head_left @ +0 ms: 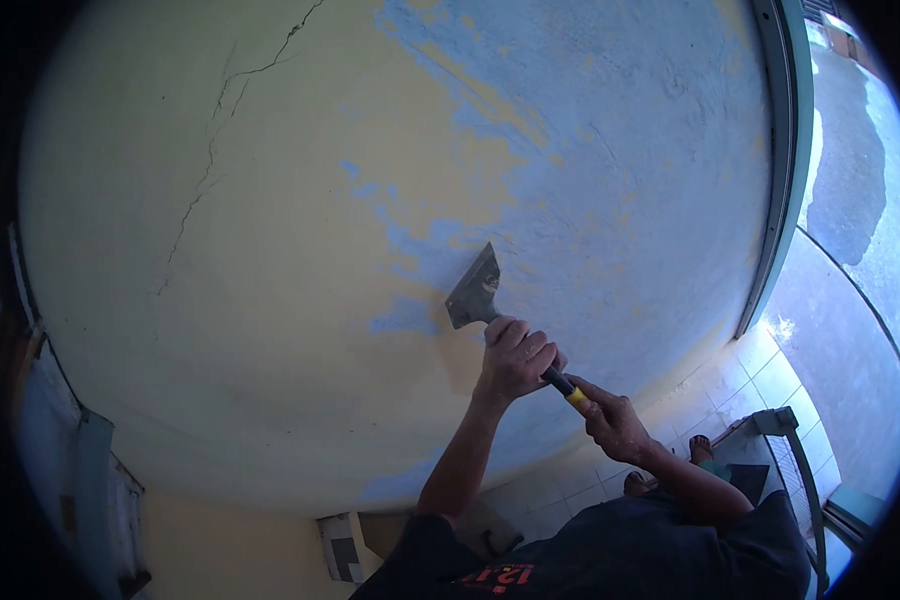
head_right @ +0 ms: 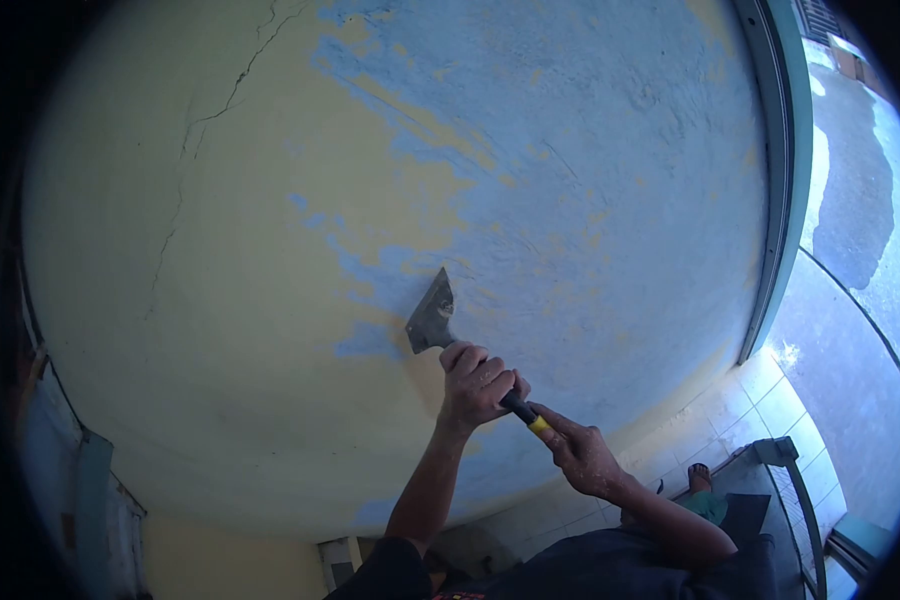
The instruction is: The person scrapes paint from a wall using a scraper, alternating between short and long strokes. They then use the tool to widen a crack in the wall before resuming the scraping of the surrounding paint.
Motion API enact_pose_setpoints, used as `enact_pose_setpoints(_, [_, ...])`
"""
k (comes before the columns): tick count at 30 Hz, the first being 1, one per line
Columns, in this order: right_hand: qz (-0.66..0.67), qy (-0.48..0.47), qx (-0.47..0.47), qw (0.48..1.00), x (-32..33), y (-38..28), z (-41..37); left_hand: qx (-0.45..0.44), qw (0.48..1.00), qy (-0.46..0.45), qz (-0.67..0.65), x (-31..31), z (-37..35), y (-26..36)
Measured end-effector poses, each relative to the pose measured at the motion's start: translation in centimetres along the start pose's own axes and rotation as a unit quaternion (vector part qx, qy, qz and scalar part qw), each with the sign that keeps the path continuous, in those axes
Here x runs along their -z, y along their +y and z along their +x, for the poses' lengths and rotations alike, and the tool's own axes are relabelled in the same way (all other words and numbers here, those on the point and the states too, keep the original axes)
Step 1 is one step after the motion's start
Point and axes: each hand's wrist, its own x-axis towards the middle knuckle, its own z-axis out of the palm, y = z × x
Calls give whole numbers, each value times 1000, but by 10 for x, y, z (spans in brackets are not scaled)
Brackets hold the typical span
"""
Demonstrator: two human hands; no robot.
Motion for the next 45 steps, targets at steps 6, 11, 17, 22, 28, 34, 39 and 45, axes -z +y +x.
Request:
enact_pose_setpoints(6, [-11,8,-35,999,-1,13,-5,17,999,-15,-35,-15,-15,6])
enact_pose_setpoints(11, [-69,-17,7,997,9,-15,5,13,1000,-1,9,1,0,0])
enact_pose_setpoints(17, [-39,5,0,999,5,1,-14,4,1000,1,-8,-1,-3,12])
enact_pose_setpoints(22, [-29,18,-48,998,0,13,-19,31,998,8,-52,-21,-20,18])
enact_pose_setpoints(28, [-32,21,-22,999,2,11,-10,20,1000,-10,-18,-9,-11,14])
enact_pose_setpoints(34, [-49,22,5,999,-4,8,-10,8,999,-11,-33,-10,-12,9])
enact_pose_setpoints(39, [-37,10,5,999,3,0,-8,18,1000,4,-22,-6,-2,8])
enact_pose_setpoints(45, [-33,16,-27,999,-4,4,-11,27,999,-11,-32,-9,-13,8])
